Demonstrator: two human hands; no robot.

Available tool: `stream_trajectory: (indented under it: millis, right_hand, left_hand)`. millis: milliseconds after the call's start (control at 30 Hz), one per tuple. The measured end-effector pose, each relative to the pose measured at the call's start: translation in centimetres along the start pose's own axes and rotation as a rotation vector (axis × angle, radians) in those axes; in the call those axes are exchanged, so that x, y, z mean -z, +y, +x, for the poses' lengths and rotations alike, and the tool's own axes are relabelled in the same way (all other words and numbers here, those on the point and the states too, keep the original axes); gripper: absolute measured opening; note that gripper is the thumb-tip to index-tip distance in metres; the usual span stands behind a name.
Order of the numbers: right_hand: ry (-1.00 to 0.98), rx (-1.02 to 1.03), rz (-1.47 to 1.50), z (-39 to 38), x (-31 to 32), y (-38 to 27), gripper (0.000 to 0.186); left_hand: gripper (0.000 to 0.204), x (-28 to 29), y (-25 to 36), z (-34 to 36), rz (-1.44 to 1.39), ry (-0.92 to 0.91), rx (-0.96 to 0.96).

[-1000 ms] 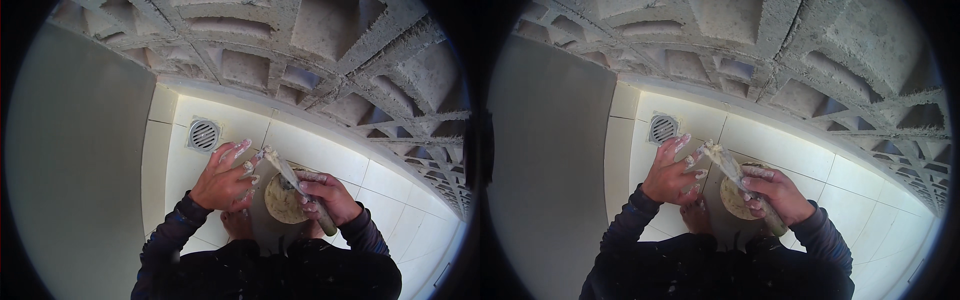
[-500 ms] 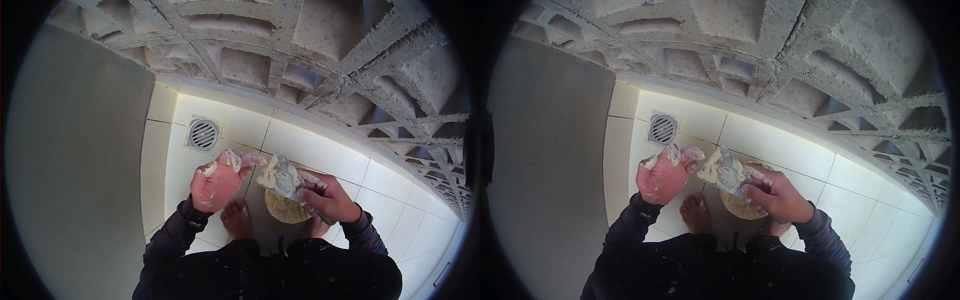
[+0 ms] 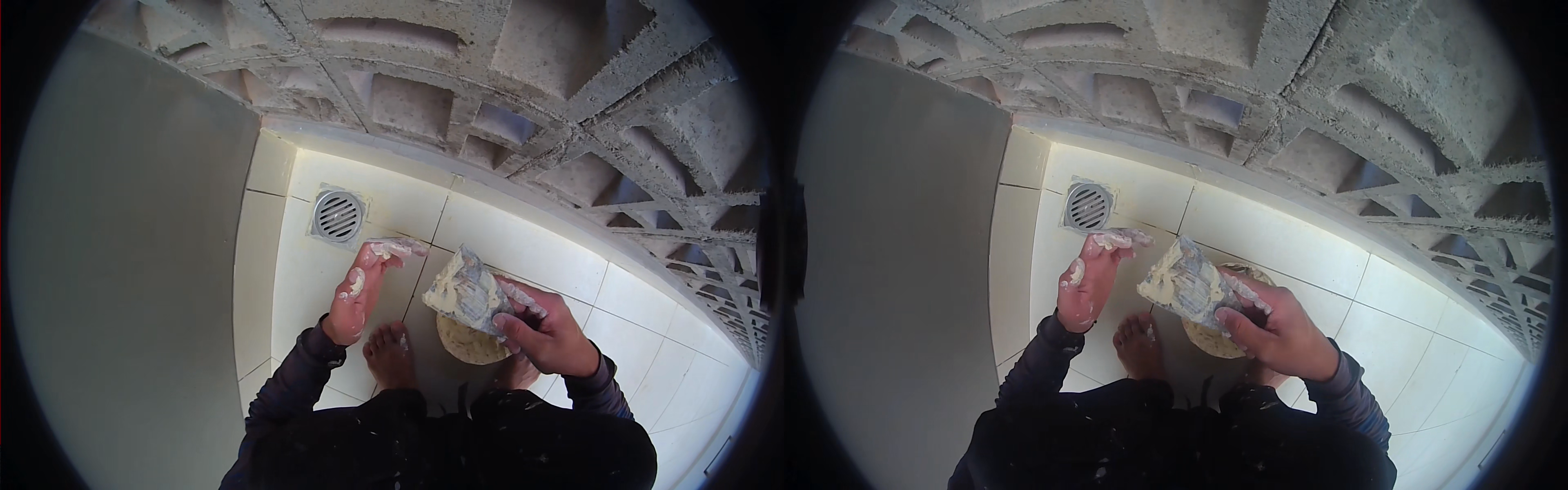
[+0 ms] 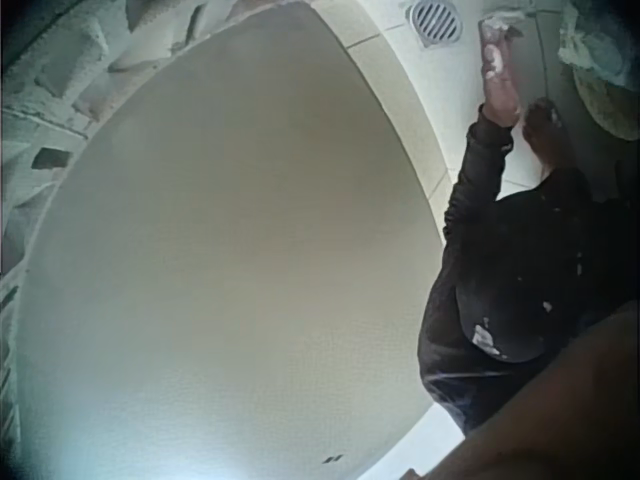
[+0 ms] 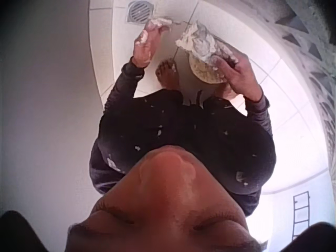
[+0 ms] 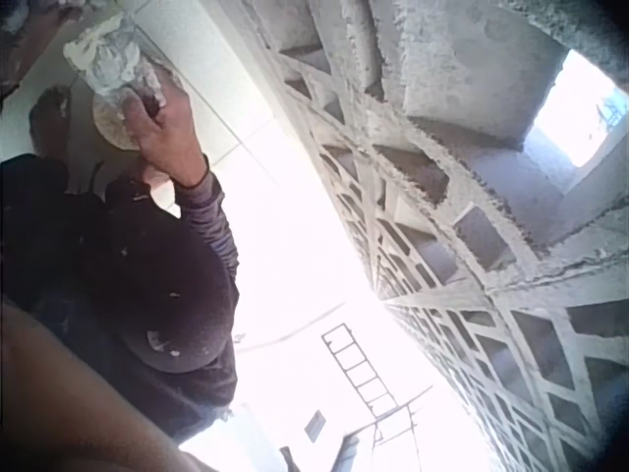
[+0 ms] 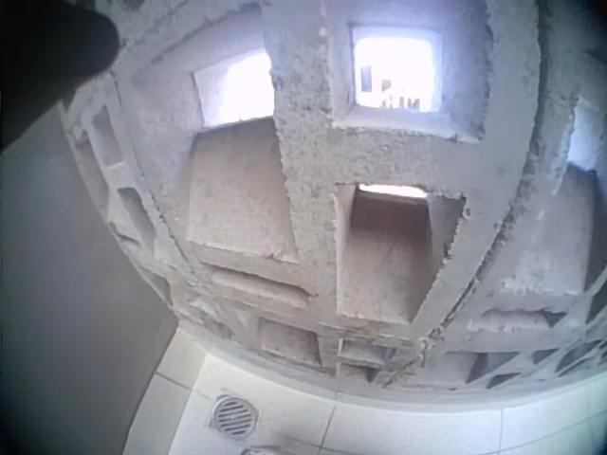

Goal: The person applies grout to floor tile seams around a drain using a putty knife and then wipes away the excess with a small sponge.

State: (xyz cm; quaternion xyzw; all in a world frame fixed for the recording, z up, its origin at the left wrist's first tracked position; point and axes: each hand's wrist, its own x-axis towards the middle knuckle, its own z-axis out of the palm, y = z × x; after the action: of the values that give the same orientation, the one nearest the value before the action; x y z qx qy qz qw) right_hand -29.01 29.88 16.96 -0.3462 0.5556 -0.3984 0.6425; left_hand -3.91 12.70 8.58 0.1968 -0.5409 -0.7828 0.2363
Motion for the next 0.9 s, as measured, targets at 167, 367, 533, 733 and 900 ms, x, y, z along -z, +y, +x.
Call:
stream_trajectory:
  millis: [167,367,533,733,900]
  right_hand:
    - [-0.119,-0.24,0.349,1.2,-1.5,0.3,0.04]
    - [-0.143,-0.327,0.629,1.9,-1.6,-0.4,0.028]
    - [-0.039,-0.245,0.542,1.0,-0.3,-0.5,0.033]
    - [-0.201,-0.204,0.188,0.8,-0.9,0.2,0.042]
    - [-0.26,-0.276,0.334,1.5,-0.8,0.7,0.039]
  left_hand:
    - [0.092,-2.9,0.2,0.6,0.067,-0.013,-0.05]
    - [0.1,-3.3,0.1,0.5,0.496,-0.033,-0.091]
    - [0.098,-0.6,-0.7,1.0,0.674,-0.093,-0.112]
    - [0.085,-0.2,-1.5,0.6,0.229,-0.008,0.007]
    - [0.076,-1.7,-0.7,1.8,0.229,-0.048,-0.094]
